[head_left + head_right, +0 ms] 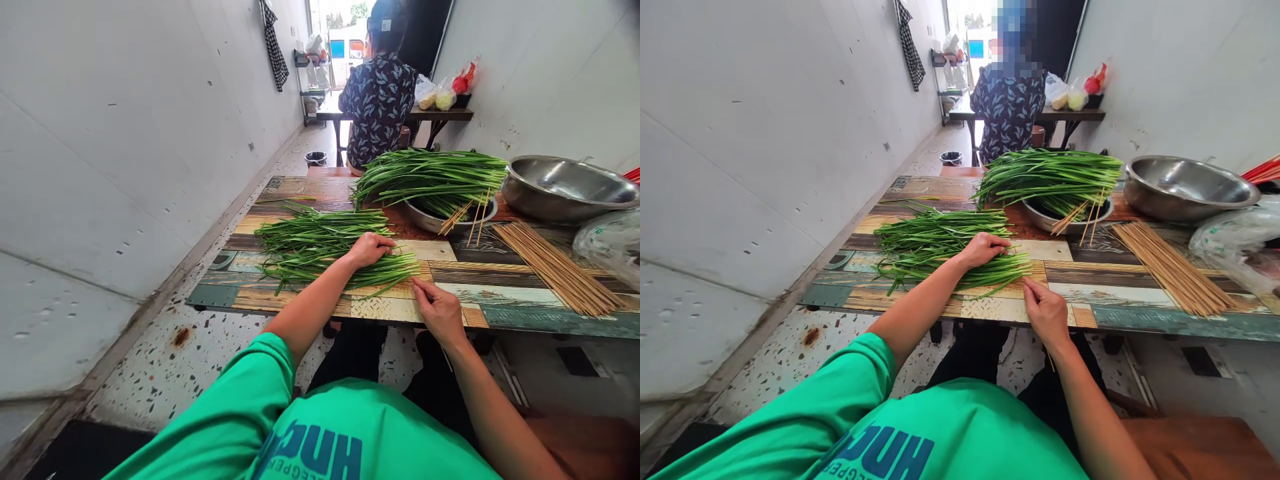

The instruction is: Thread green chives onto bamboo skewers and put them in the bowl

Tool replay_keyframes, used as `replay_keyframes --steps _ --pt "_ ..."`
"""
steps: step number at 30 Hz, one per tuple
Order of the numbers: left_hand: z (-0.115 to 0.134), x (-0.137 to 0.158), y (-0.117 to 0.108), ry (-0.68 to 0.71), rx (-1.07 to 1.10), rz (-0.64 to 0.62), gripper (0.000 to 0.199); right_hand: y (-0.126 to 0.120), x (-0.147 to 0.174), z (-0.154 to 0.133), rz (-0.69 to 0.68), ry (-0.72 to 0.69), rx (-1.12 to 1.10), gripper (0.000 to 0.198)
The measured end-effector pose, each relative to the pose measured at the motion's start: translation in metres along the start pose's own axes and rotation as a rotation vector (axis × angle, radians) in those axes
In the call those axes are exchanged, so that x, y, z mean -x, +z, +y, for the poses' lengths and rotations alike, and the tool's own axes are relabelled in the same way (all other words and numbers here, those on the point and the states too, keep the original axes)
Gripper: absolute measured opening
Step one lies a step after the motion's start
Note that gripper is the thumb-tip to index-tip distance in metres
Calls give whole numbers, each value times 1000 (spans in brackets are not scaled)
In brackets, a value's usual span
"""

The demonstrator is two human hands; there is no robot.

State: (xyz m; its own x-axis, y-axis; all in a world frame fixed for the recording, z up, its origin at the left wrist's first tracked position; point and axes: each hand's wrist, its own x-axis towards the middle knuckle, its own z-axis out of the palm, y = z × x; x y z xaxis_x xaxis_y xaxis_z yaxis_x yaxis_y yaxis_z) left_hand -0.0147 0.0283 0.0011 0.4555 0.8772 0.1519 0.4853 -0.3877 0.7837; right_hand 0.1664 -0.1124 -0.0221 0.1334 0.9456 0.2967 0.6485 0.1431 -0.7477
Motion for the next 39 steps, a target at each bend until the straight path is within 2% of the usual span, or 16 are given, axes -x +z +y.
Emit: replay_keyframes --steps 5,7,10,13,15,17,22,25,28,31,35,39 --pt "1 2 -7 140 -16 -138 29 1 1 -1 23 -15 25 32" --pt "4 3 -12 201 -77 -155 30 2 1 -2 37 -32 45 32" --pt "7 5 -16 167 -244 -7 32 4 2 -1 48 -54 93 33" --pt "6 6 -20 -26 -443 211 28 5 3 1 49 -72 146 32" --pt "4 7 -23 -113 -534 270 22 6 3 1 52 -84 177 31" --pt "2 7 -23 -129 -577 283 20 6 4 0 58 -91 203 31" --pt "-3 4 -20 -127 -582 315 25 6 4 -2 52 -87 213 31" --pt "-4 1 -17 -117 -578 308 20 7 5 -2 51 -88 218 32" --pt "-1 1 -17 -65 -612 272 14 7 5 -2 66 -89 216 30" --pt "5 3 -16 12 -618 287 15 6 5 -2 75 -101 207 31" --pt "8 4 -11 57 -551 204 18 6 5 0 91 -139 184 30" --pt "4 2 -6 41 -404 153 22 7 5 2 92 -125 190 31"
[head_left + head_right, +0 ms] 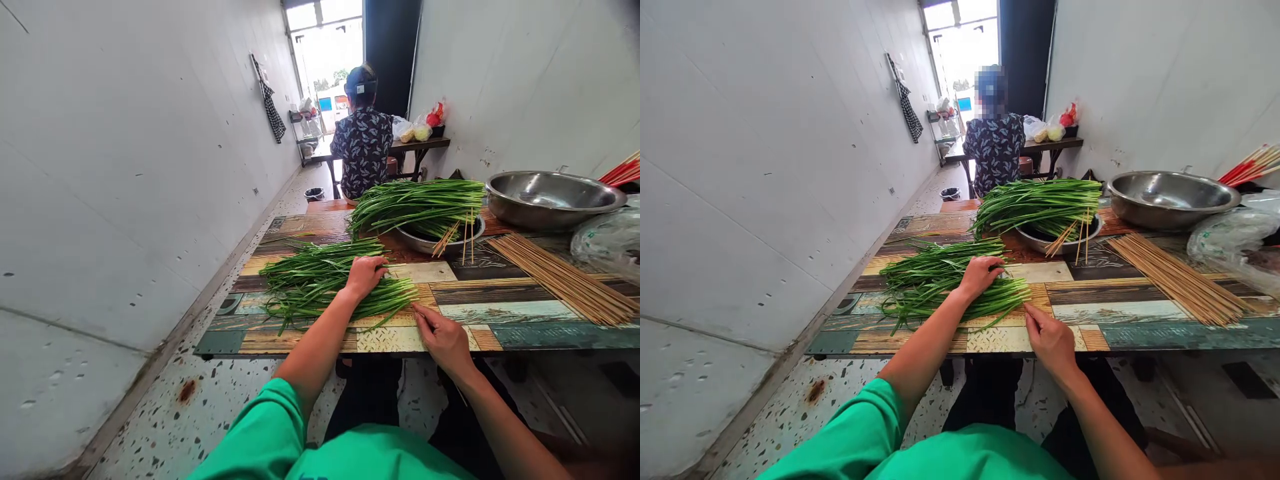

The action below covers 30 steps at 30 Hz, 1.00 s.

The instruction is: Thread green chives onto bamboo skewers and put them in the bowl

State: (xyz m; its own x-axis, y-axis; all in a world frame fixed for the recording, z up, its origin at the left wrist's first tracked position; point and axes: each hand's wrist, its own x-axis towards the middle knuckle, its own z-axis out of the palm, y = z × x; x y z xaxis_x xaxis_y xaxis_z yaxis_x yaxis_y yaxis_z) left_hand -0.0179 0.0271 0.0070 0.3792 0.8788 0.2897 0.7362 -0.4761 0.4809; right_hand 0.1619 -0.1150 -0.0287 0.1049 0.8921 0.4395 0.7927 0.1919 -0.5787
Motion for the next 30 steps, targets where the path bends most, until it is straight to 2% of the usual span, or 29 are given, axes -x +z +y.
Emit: replay_keyframes --steps 3,8,19,30 --pt "-3 -1 3 -27 132 -44 22 -1 0 -2 -14 17 11 32" --pt "-3 -1 4 -54 199 -48 21 -2 1 -6 -38 51 2 33" --pt "7 0 -2 -122 224 5 14 -4 1 -9 -38 70 -37 32" --pt "7 0 -3 -132 256 -2 14 -3 1 -7 -24 70 -56 31"
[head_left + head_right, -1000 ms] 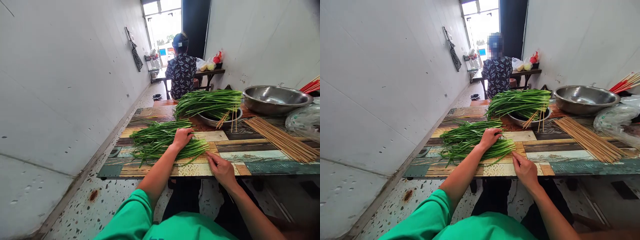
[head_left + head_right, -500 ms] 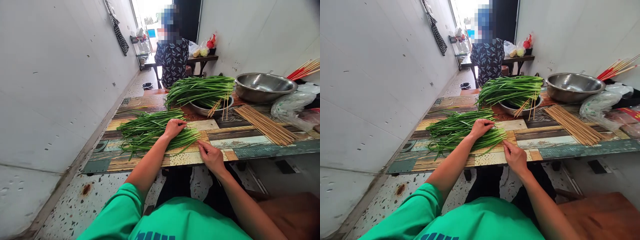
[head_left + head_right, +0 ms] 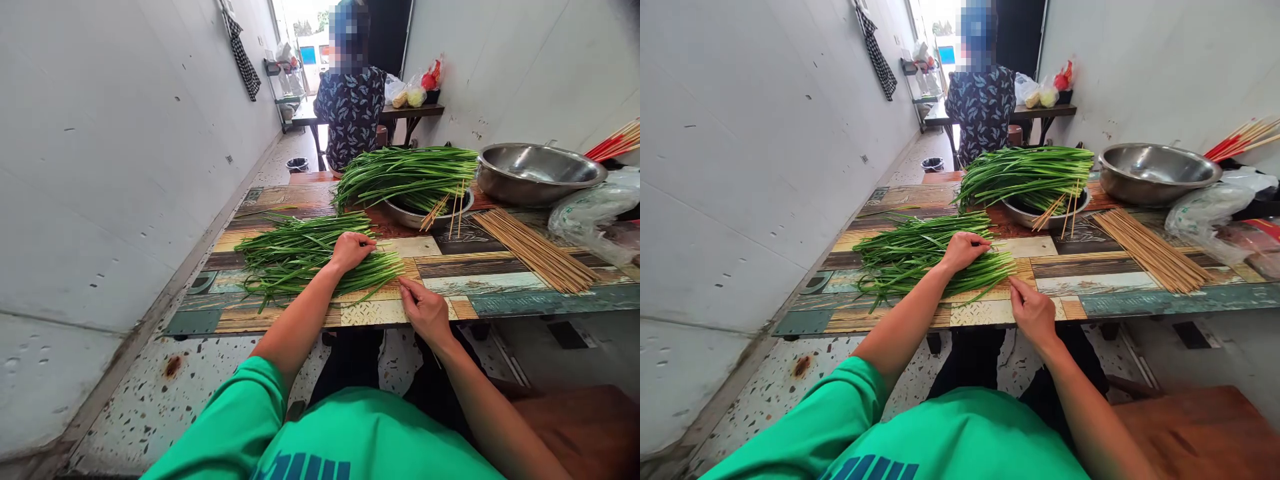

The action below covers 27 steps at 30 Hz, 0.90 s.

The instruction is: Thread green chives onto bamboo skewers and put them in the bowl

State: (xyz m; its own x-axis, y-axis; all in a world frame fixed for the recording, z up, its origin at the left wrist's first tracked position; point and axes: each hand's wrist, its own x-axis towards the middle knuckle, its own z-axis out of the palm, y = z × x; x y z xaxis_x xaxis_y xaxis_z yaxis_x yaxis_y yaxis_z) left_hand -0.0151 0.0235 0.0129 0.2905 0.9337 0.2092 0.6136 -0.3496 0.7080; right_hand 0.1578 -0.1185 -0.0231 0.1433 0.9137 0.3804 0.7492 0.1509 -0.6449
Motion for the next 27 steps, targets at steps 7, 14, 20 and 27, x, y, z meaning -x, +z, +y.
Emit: replay_keyframes --steps 7,14,20,27 --pt "0 0 0 -22 4 24 14 2 1 4 11 -14 -33 31" --pt "2 1 -1 -33 14 20 16 2 1 3 18 -7 -28 31" --pt "2 1 0 -26 27 22 16 2 0 3 -3 10 -32 31" --pt "2 0 -1 0 20 15 15 2 -1 3 -5 4 -27 33"
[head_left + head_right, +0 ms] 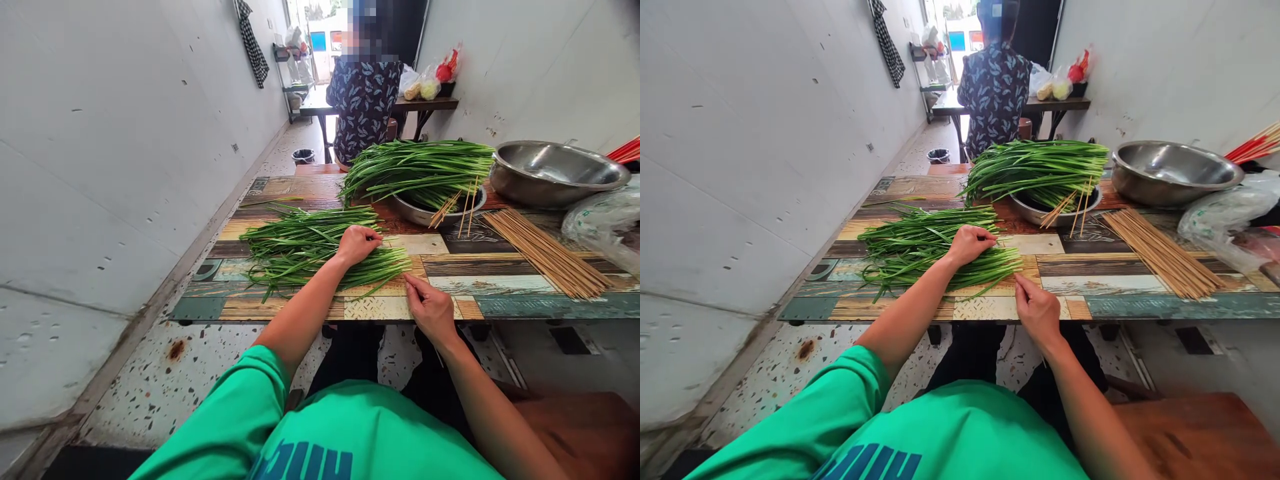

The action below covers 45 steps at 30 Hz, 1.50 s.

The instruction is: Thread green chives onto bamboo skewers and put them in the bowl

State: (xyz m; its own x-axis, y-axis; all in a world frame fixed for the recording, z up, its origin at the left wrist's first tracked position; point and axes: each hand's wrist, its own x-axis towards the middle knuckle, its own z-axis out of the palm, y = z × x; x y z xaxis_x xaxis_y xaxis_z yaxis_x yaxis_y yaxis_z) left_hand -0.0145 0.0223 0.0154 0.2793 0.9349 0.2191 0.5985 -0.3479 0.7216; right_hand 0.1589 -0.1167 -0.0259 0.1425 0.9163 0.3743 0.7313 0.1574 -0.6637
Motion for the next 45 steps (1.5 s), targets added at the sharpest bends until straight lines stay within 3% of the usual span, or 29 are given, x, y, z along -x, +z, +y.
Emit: replay_keyframes --steps 19,26,28,30,33,35,40,45 --pt "-5 -1 -1 56 107 -69 16 -1 0 -2 13 1 -14 32" --pt "-7 -3 -7 220 139 -307 24 -1 0 -2 28 3 -16 34" --pt "-4 -3 -12 243 90 -289 30 -1 0 -2 34 -14 -10 34" --pt "-3 -2 -22 191 6 -121 34 -1 0 0 40 -29 9 33" --pt "-8 5 -47 -4 -147 235 33 0 0 3 46 -43 51 32" --pt "-16 12 -70 -145 -247 352 29 1 0 5 54 -56 59 32" --pt "-41 18 -106 -421 -454 355 28 4 -1 9 94 -81 75 31" --pt "-55 5 -97 -568 -551 176 40 8 -1 14 103 -97 87 31"
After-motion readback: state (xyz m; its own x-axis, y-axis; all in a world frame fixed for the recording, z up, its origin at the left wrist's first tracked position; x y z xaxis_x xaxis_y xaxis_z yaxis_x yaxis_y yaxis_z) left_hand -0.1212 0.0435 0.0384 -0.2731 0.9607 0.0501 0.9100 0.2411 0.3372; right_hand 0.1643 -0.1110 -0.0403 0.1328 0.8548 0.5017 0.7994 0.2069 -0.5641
